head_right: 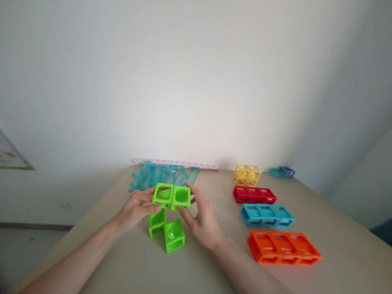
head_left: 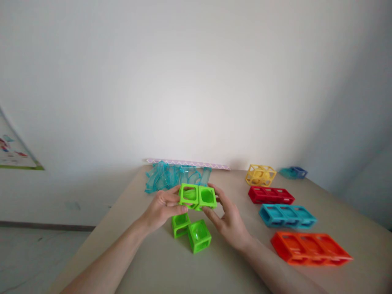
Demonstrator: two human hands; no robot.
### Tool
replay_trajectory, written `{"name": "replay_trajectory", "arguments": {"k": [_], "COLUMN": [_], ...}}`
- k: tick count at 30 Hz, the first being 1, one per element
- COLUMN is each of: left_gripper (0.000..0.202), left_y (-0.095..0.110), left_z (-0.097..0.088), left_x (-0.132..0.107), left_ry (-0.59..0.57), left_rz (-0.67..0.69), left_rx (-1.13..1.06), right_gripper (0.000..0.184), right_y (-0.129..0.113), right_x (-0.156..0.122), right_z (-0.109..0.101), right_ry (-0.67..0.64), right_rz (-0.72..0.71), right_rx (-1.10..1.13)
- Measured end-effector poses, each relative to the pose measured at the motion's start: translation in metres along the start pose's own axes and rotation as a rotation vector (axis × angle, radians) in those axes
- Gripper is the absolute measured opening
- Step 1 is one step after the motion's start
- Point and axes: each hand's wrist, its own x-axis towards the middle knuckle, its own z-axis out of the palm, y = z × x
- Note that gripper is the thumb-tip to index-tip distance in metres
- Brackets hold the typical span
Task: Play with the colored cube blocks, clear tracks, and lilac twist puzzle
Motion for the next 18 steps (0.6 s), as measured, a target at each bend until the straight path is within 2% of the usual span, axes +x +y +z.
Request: {"name": "replay_trajectory", "arguments": {"k": [2, 5, 9, 12, 16, 18], "left_gripper": [0.020, 0.019, 0.015, 0.016, 0.017, 0.016], "left_y": [0.000, 0.000, -0.003, -0.006, -0.010, -0.010], "left_z": [-0.001, -0.001, -0.001, -0.001, -0.002, -0.003], "left_x": [-0.001, -0.001, 0.000, 0.001, 0.001, 0.001], "left_ry": [0.000, 0.006, 0.010, 0.015, 0.033, 0.038], "left_rz": [0.008, 0.000, -0.034, -0.040, -0.029, -0.025], "left_rx": [0.006, 0.020, -0.036, -0.111, -0.231, -0.252], "right_gripper": [0.053, 0.045, 0.033, 0.039, 0.057, 0.061], "right_y": [0.002, 0.004, 0.005, 0.001, -0.009, -0.012], "right_x": [-0.002, -0.003, -0.002, -0.001, -0.002, -0.003], "right_z": [0.001, 0.002, 0.000, -0.004, -0.010, -0.012], "right_ry": [-0.050, -0.052, 0.032, 0.021, -0.120, -0.159], "right_rz": [0.059, 0.079, -0.086, -0.177, -0.248, -0.276], "right_rx": [0.062, 0.167, 0.121, 0.080, 0.147, 0.189]}}
